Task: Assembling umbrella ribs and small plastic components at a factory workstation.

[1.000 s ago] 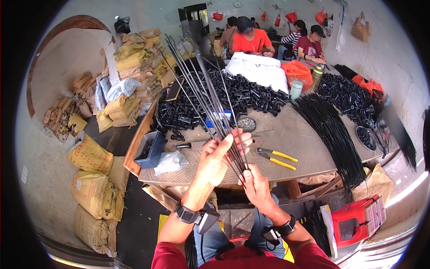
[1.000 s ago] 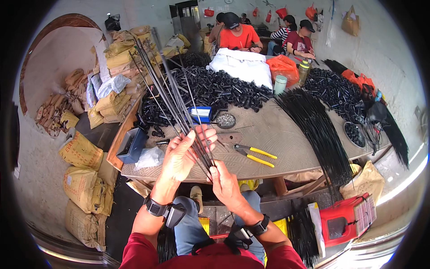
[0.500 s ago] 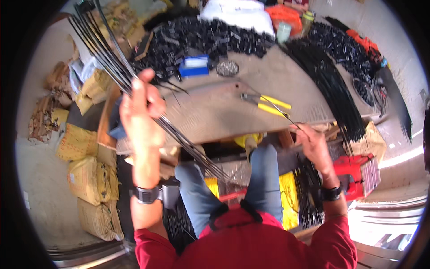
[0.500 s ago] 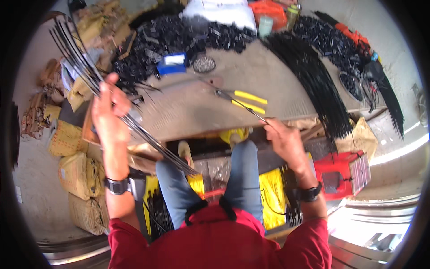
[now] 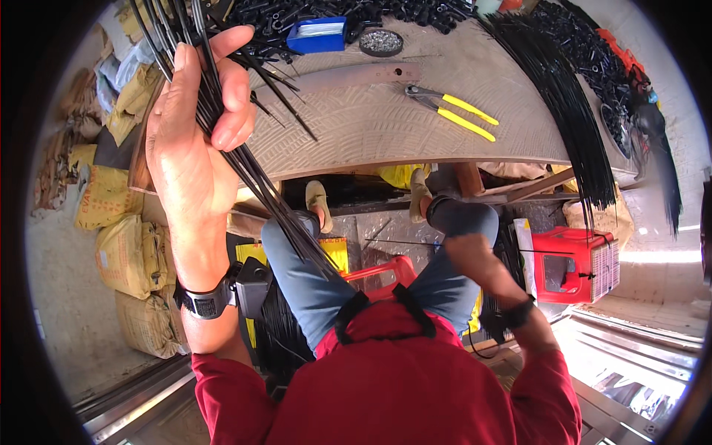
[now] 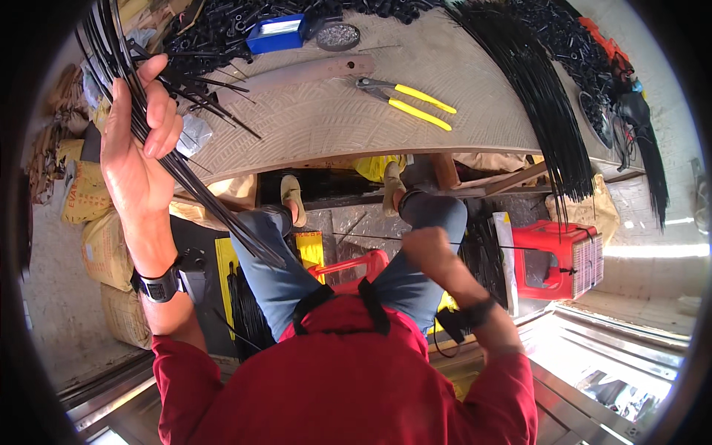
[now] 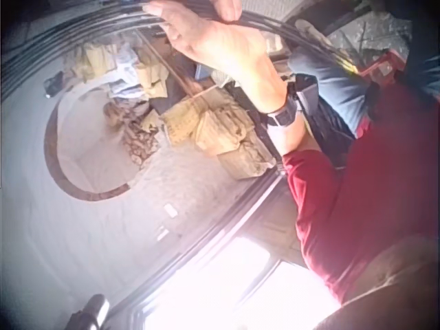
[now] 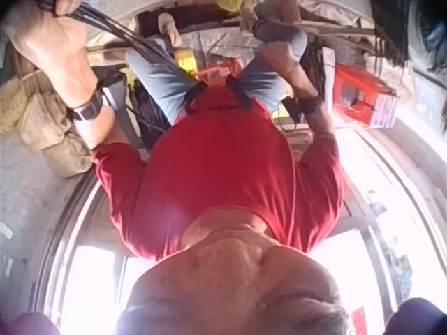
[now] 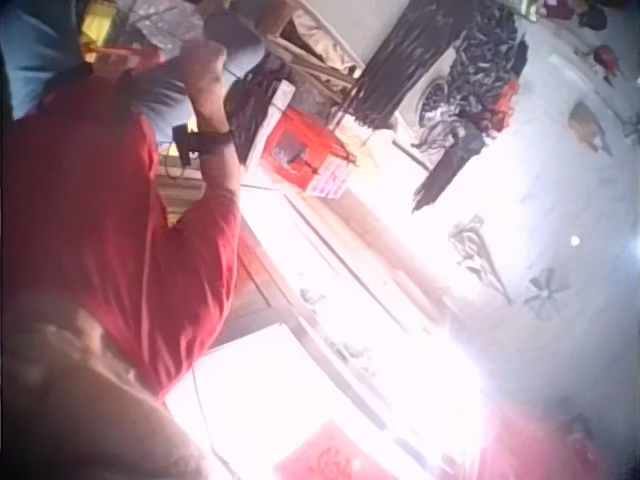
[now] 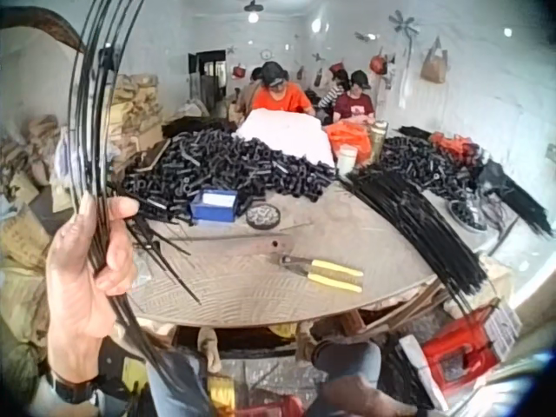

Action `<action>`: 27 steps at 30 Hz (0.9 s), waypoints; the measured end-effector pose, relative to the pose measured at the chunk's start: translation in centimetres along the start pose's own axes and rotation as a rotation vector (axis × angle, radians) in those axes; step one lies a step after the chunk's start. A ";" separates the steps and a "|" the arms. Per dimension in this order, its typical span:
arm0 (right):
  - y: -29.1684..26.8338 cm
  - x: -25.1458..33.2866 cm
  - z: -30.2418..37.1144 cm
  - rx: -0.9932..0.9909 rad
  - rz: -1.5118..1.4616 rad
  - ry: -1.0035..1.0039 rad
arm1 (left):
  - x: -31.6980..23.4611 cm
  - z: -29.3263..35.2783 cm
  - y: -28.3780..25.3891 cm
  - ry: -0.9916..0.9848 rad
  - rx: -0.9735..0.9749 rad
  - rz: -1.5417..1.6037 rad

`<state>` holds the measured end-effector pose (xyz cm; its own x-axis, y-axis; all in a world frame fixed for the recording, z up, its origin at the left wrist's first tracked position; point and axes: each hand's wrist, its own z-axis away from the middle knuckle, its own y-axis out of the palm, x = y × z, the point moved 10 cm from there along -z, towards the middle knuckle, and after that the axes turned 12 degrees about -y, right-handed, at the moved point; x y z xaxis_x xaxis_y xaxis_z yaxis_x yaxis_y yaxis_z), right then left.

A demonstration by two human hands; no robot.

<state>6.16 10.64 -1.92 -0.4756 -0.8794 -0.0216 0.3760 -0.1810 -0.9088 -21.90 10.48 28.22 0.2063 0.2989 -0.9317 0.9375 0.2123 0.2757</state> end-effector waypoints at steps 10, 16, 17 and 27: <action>13.0 11.3 -17.7 -0.174 -0.411 -0.353 | -0.3 1.7 -1.9 -0.035 -0.005 0.046; 16.3 8.2 -16.7 -0.301 -0.595 -0.295 | -0.1 2.4 -2.9 -0.052 -0.049 0.030; 16.6 7.6 -16.2 -0.299 -0.597 -0.294 | 0.3 2.4 -3.0 -0.076 -0.050 0.034; -14.3 -0.2 -3.7 -0.687 -1.534 -0.356 | 6.4 0.4 3.2 -0.166 -0.033 -0.050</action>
<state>-2.06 15.05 9.53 0.1742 -0.1602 0.9716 -0.6477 -0.7618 -0.0095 -17.49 12.71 23.02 0.2054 0.1303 -0.9700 0.9385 0.2548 0.2329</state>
